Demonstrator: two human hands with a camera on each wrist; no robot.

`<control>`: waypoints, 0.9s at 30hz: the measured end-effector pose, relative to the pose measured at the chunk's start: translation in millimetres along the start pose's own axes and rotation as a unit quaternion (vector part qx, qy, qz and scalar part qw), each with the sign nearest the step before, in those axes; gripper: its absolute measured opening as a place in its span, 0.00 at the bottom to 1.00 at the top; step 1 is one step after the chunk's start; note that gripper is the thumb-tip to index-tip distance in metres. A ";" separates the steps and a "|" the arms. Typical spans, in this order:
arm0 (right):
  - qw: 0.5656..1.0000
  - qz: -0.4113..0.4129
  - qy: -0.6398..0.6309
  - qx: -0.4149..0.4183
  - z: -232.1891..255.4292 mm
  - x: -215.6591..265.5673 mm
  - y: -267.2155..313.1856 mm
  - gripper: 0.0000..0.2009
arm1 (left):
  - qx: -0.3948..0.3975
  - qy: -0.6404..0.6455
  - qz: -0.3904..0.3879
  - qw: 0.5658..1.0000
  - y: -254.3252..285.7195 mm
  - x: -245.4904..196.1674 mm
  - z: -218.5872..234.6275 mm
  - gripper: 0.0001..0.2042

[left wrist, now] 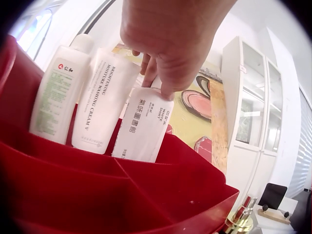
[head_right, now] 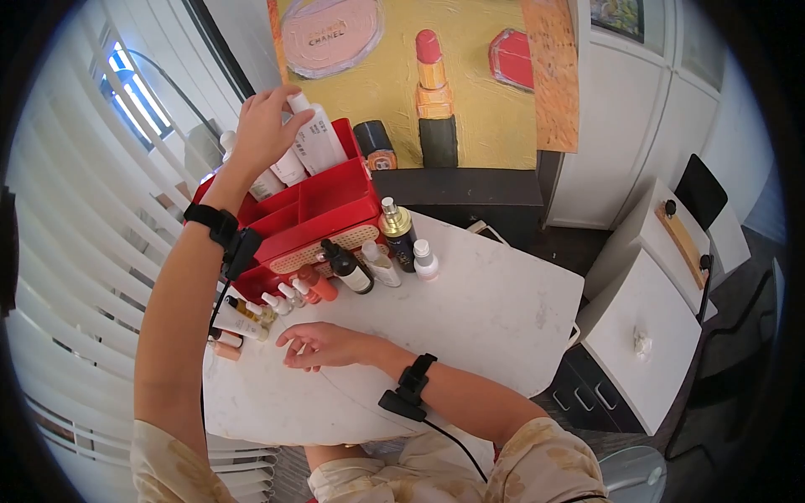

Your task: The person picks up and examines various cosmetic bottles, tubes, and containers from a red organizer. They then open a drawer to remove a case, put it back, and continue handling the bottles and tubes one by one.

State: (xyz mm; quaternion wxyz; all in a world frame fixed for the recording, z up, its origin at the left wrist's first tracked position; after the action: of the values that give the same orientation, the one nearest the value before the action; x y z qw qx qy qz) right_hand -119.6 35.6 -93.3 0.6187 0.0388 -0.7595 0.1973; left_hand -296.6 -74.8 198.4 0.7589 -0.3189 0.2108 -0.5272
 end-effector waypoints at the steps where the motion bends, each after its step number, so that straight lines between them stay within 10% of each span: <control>1: 1.000 0.001 -0.003 0.000 0.2 -1.0 -0.1 0.27 | -0.001 0.000 0.000 1.000 -0.7 -3.2 3.4 0.21; 27: 1.000 0.001 -0.014 -0.004 1.0 -3.6 0.2 0.25 | 0.022 -0.205 0.050 0.977 -14.2 -1.1 8.9 0.22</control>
State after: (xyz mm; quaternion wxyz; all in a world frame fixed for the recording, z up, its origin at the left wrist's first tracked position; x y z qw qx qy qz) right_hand -119.7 34.7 -97.0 0.6080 0.0381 -0.7688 0.1944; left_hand -300.6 -74.9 214.7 0.8179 -0.3928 0.0548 -0.4168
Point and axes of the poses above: each hand's wrist, its own y-axis away from the middle knuckle, its own z-axis out of the back of the hand, x = y × z, the point moved 10 cm from there along -y, towards the middle knuckle, and after that the axes turned 9 degrees about z, right-handed, at the moved point
